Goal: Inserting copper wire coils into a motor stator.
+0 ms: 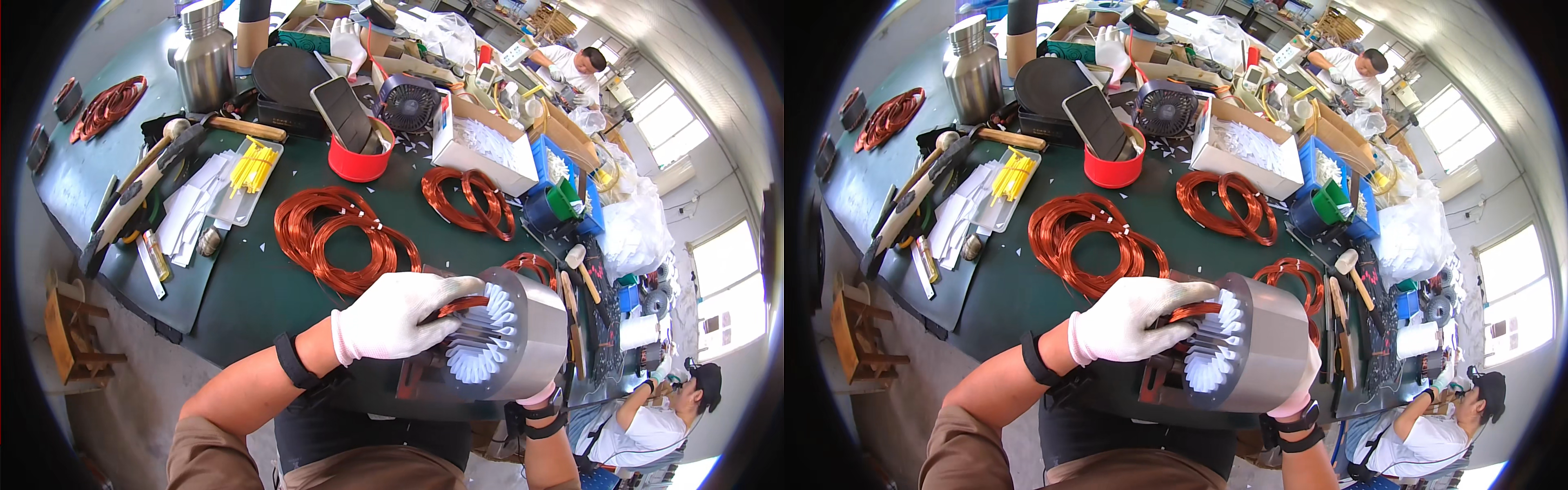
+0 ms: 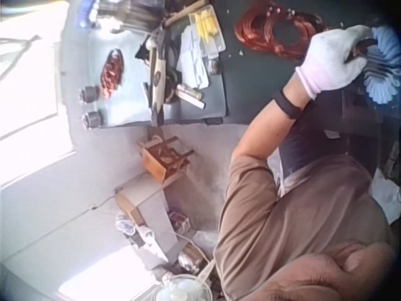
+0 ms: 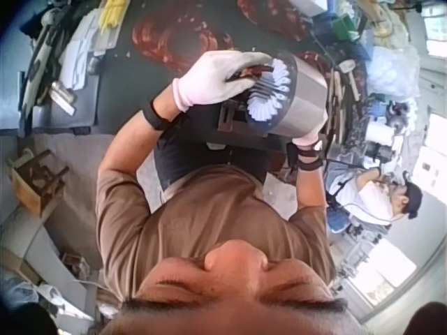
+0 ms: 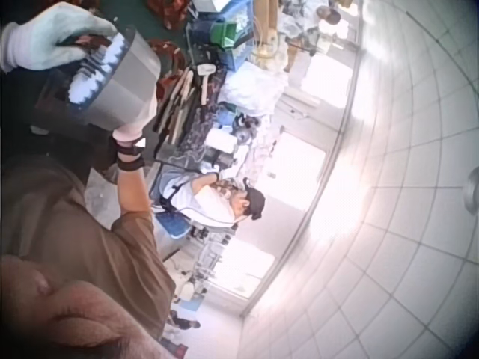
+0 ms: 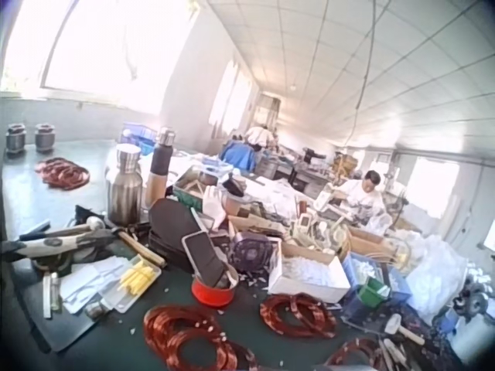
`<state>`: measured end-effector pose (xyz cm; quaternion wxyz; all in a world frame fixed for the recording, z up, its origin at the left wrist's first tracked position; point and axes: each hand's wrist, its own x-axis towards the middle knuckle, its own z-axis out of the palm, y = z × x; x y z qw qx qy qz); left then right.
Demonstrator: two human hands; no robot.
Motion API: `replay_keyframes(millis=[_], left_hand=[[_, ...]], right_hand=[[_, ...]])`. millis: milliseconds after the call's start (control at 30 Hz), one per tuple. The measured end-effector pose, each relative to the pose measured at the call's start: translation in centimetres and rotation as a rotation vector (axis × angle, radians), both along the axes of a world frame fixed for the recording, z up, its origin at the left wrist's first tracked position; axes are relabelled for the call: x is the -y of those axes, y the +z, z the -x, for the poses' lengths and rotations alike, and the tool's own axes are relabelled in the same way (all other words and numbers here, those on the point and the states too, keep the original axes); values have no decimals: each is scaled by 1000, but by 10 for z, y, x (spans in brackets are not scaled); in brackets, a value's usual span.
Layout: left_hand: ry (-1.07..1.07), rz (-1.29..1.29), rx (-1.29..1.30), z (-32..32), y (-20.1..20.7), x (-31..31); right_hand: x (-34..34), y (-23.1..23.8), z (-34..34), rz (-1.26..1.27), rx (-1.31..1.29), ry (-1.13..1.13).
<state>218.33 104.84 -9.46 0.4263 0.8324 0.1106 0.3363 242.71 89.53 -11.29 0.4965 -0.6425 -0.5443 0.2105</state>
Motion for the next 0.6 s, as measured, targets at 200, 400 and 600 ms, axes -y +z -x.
replay_keyframes(millis=[200, 400, 600], left_hand=[[36, 17, -6, -1, 0, 1], [74, 70, 121, -6, -6, 6], [116, -2, 75, -3, -4, 6]], right_hand=[[12, 2, -3, 14, -78, -2], [14, 2, -2, 36, -170, 2], [13, 4, -1, 62, -253, 9]])
